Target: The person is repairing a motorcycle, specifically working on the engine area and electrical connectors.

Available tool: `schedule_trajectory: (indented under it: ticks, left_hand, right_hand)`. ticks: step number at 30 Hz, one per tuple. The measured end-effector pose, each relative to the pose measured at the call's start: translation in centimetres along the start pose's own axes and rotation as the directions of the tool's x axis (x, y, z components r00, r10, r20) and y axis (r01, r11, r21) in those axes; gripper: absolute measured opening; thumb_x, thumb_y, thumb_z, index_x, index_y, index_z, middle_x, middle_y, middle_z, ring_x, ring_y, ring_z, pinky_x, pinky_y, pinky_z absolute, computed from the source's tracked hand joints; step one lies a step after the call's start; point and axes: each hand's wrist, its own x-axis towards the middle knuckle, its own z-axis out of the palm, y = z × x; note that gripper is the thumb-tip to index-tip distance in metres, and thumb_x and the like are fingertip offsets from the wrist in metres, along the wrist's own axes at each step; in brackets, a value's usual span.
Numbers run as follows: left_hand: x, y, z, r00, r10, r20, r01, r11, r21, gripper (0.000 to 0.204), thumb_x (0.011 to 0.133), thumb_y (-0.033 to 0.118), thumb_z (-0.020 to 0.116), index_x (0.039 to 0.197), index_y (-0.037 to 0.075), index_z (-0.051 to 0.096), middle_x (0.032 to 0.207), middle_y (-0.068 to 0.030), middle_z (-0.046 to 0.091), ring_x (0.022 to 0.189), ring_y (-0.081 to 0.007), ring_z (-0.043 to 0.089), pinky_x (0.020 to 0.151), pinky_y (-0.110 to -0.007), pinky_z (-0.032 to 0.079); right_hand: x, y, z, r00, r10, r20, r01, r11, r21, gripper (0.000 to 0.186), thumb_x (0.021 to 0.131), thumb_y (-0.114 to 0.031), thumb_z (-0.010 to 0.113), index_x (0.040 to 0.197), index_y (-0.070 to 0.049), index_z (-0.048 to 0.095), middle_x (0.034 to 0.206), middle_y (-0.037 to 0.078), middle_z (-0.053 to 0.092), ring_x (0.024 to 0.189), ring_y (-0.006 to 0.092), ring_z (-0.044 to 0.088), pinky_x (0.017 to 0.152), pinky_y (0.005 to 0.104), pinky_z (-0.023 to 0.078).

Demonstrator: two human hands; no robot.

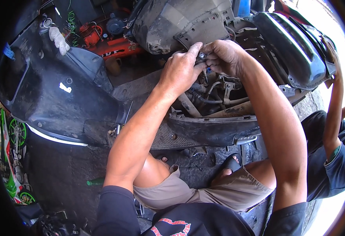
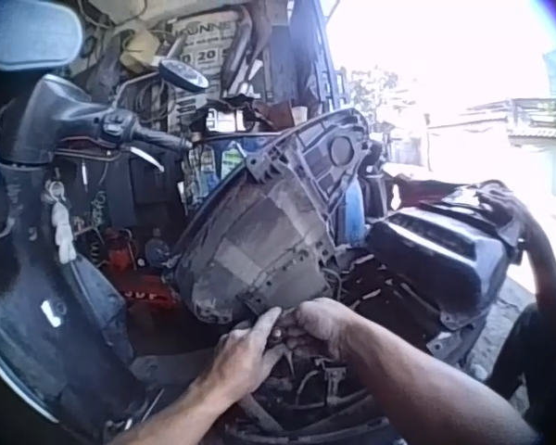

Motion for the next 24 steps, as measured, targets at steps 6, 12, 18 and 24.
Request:
schedule_trajectory:
  ticks: [6,12,18,24]
  left_hand:
    - [0.8,-1.5,-1.2,0.996,-0.043,-0.074,0.027,0.979,-0.202,0.02,0.092,0.01,0.067,0.105,-0.005,0.07,0.092,-0.0207,0.074,0.085,-0.0266,0.075,0.074,-0.035,0.054]
    - [2.0,-1.9,-0.3,0.965,-0.26,-0.035,0.239,0.927,-0.288,0.024,0.09,0.018,0.072,0.1,-0.004,0.072,0.081,-0.014,0.074,0.074,-0.013,0.068,0.07,-0.032,0.053]
    - [2.8,-2.2,0.5,0.935,-0.351,0.059,0.338,0.824,-0.454,0.025,0.086,0.024,0.076,0.09,-0.001,0.077,0.077,-0.0121,0.075,0.071,-0.0144,0.068,0.067,-0.033,0.052]
    - [2.8,-1.1,0.2,0.938,-0.305,0.164,0.346,0.837,-0.423,0.019,0.091,0.012,0.066,0.082,-0.004,0.074,0.073,-0.0047,0.07,0.067,-0.0082,0.059,0.062,-0.028,0.048]
  right_hand:
    - [-0.1,0.3,0.1,1.0,-0.021,-0.005,0.021,0.999,0.048,0.012,0.088,-0.018,0.068,0.092,-0.007,0.072,0.078,0.003,0.068,0.063,0.0091,0.059,0.053,0.0242,0.046]
    - [-1.2,1.3,0.3,0.829,-0.558,0.033,0.455,0.641,-0.618,0.028,0.078,-0.019,0.067,0.092,0.004,0.072,0.089,0.021,0.071,0.078,0.0319,0.068,0.076,0.0394,0.054]
    - [-3.3,4.8,1.7,0.631,-0.771,0.085,0.589,0.405,-0.699,0.02,0.078,-0.015,0.064,0.085,0.003,0.069,0.089,0.023,0.065,0.088,0.0417,0.066,0.082,0.0473,0.054]
    - [-4.9,3.4,0.6,0.48,-0.82,0.311,0.49,-0.043,-0.871,0.015,0.075,-0.016,0.068,0.083,-0.003,0.069,0.092,0.012,0.064,0.098,0.03,0.063,0.084,0.0411,0.053]
